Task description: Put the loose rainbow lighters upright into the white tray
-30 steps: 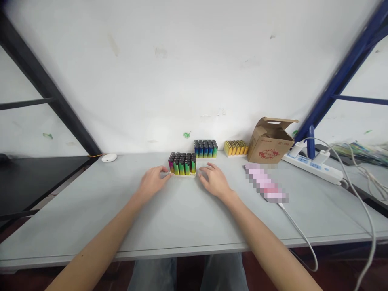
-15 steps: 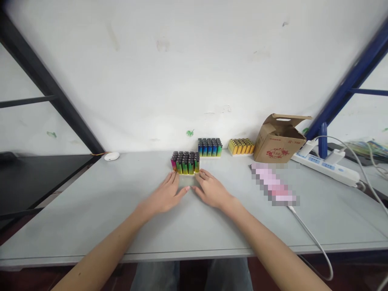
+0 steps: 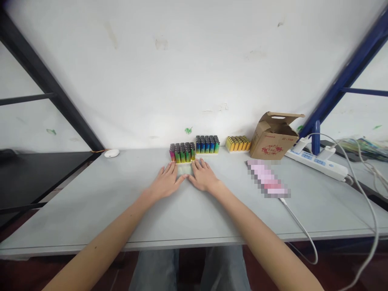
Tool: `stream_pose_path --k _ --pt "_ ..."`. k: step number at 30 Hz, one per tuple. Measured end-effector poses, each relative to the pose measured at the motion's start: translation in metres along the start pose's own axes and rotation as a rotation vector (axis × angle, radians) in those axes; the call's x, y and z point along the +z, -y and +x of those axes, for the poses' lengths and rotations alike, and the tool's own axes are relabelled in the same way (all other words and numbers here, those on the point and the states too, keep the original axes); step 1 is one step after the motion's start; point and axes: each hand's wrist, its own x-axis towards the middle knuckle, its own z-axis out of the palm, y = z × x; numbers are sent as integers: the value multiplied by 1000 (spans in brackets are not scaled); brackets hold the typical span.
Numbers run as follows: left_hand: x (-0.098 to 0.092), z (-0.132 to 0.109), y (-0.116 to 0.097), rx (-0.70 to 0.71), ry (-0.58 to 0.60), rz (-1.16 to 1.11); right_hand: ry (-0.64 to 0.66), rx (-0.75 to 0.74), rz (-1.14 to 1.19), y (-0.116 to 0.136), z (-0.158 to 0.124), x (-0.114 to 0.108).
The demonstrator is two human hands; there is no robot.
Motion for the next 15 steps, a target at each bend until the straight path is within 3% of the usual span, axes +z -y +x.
stream_pose_path --k 7,15 --pt "-5 28 6 -37 28 12 38 124 33 10 22 -1" --pt "1 45 6 -64 -1 -1 -42 203 42 10 34 11"
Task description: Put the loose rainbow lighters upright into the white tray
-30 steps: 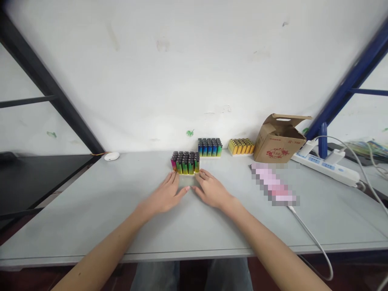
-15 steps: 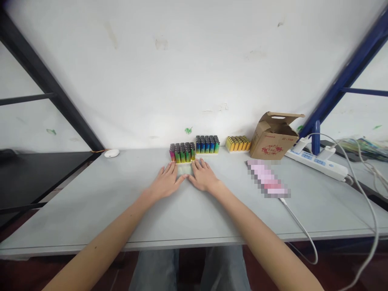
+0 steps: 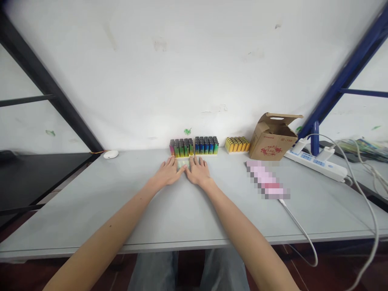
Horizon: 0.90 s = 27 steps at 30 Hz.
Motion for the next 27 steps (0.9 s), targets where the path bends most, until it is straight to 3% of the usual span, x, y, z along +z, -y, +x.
stream_pose_path --k 7,15,21,27 --pt "7 3 -2 -5 -49 26 -92 28 15 -1 1 1" --pt "7 9 -7 -10 -71 58 -113 21 89 -4 2 0" --pt "12 13 -9 -41 -87 70 -160 -22 231 -25 3 -5" --pt "13 14 -7 -42 -62 78 -205 31 71 -52 -11 -11"
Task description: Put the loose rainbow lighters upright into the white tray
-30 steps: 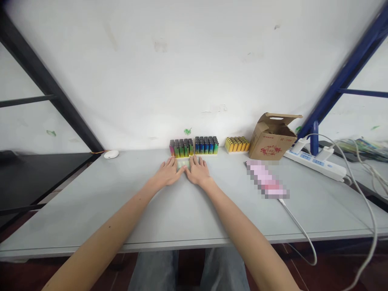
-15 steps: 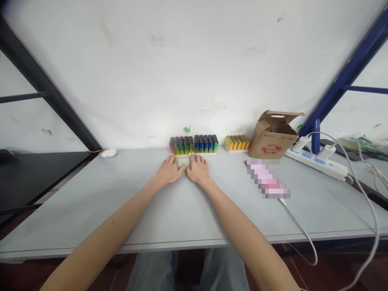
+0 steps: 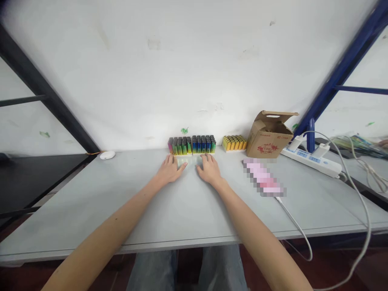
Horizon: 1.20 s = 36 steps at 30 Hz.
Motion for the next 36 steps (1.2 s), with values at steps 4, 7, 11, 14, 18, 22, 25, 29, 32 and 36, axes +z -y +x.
stream_pose_path --k 4,7,11,14,18,22,25,29,32,36 --pt "-3 -8 4 4 11 2 11 30 -31 -5 -2 0" --pt "-5 -21 7 71 -1 45 44 25 -45 -2 -2 2" --pt "-10 -36 7 183 1 61 74 32 -91 2 -3 2" --pt "-13 -42 5 188 4 44 83 41 -121 4 -4 2" --pt "-14 -46 3 204 -2 37 88 44 -144 4 -4 3" --pt "-13 -49 2 211 -3 25 101 72 -150 4 -2 3" --pt "-12 -49 2 203 2 13 102 81 -142 3 -1 3" --pt "-12 -48 3 203 -19 6 59 98 -140 5 2 3" --pt "-14 -48 2 201 -28 2 31 132 -157 7 6 2" --pt "-17 -49 1 194 -15 -12 -12 221 -194 10 10 2"
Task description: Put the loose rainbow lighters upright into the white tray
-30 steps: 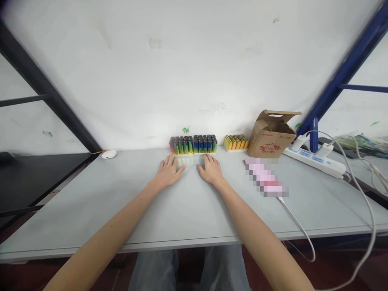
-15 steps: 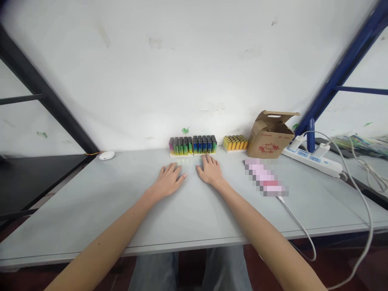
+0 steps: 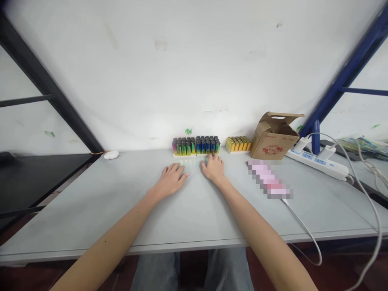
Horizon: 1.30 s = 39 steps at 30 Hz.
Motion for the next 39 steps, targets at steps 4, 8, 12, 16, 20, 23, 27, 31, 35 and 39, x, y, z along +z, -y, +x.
stream_pose_path --k 4,8,12,16,20,23,27,31,35,39 --pt "1 -1 0 -10 4 -21 -34 28 -33 1 -1 -1" --pt "6 0 2 -17 7 -40 -33 69 -65 0 -2 -4" --pt "8 1 3 -48 15 -79 -58 107 -53 -1 0 -3" --pt "9 2 4 -57 30 -101 -57 123 -2 -5 3 0" --pt "9 2 4 -54 36 -114 -36 101 41 -11 6 2" --pt "8 2 4 -65 48 -119 -10 92 51 -13 7 0" --pt "8 2 3 -66 44 -113 -3 85 65 -13 7 -3" --pt "9 3 3 -67 44 -108 -16 78 64 -12 6 -3" --pt "8 3 4 -60 52 -109 -13 79 61 -12 4 -2" --pt "10 3 5 -54 35 -102 -5 65 66 -14 -1 -3"
